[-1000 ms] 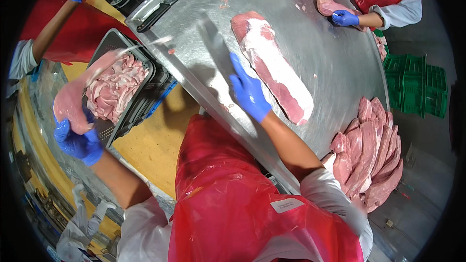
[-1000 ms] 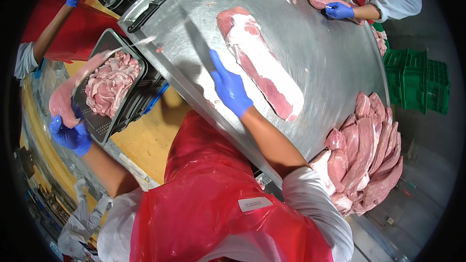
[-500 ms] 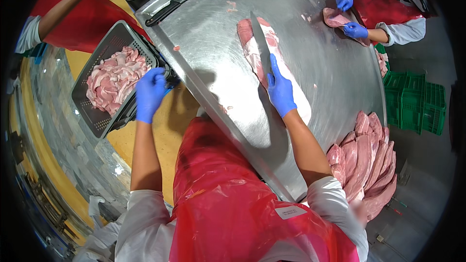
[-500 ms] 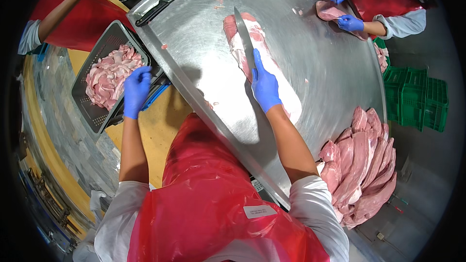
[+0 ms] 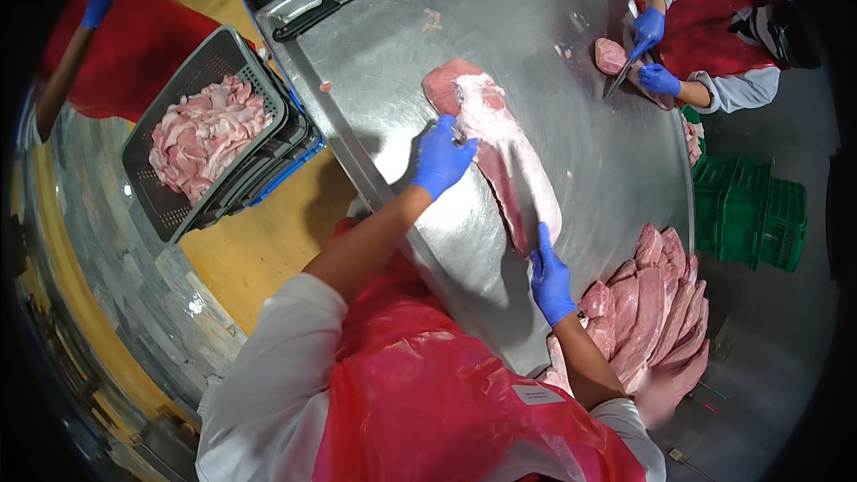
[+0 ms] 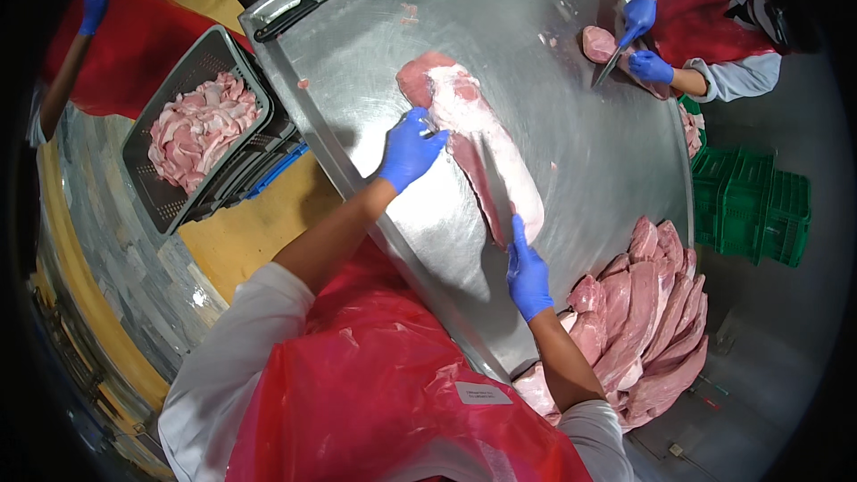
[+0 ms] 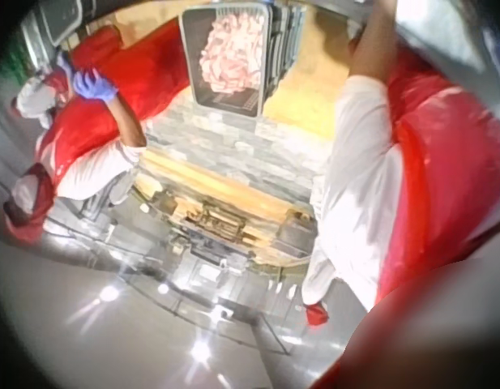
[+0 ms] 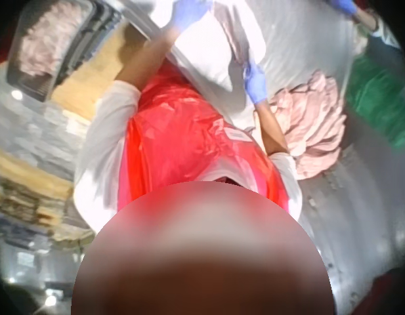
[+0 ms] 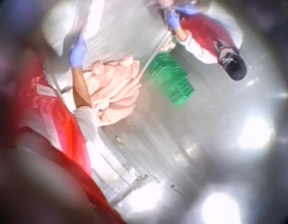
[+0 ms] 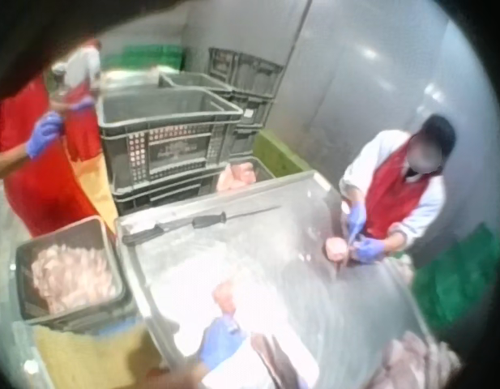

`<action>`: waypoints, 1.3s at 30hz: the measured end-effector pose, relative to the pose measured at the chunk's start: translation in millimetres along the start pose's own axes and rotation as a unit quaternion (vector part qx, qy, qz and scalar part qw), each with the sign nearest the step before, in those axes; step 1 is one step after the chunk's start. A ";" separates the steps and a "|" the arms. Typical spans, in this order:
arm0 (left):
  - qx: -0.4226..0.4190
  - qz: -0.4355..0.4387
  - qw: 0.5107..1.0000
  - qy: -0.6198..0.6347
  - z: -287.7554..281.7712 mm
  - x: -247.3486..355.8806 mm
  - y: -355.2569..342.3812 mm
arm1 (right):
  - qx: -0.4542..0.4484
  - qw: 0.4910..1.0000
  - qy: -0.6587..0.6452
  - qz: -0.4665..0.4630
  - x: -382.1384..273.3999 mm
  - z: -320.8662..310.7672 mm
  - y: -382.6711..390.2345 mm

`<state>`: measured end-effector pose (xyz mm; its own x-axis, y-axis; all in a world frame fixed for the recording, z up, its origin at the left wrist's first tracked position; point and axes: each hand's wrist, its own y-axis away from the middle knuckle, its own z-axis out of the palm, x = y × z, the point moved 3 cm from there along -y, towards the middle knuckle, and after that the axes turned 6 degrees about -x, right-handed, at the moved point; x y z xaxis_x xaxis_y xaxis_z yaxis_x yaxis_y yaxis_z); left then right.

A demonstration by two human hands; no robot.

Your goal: The person cuts large pieces of pork belly on a stainless steel table using a knife and a sharpening steel. They trim fat and separate meat sections, placing trimmed pieces into a basket while continuing to process additional cuts.

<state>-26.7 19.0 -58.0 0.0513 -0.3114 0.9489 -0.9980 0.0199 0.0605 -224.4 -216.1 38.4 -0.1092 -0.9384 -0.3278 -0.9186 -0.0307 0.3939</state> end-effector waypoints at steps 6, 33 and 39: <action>0.054 0.040 0.998 -0.021 24.5 -11.9 -56.1 | 0.097 0.991 -0.093 -0.024 -18.4 -1.9 -60.3; 0.015 -0.122 0.959 0.255 12.9 -40.2 -89.2 | -0.047 0.998 0.007 -0.030 -53.5 -6.4 -124.3; 0.004 -0.132 0.971 0.199 4.1 -54.2 -95.3 | -0.106 0.992 0.072 -0.010 4.4 5.1 -30.2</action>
<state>65.5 30.1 -116.5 0.3137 0.0864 0.9456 -0.9485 -0.0176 0.3163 -199.0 -217.6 20.7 -0.0222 -0.9759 -0.2171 -0.8174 -0.1073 0.5660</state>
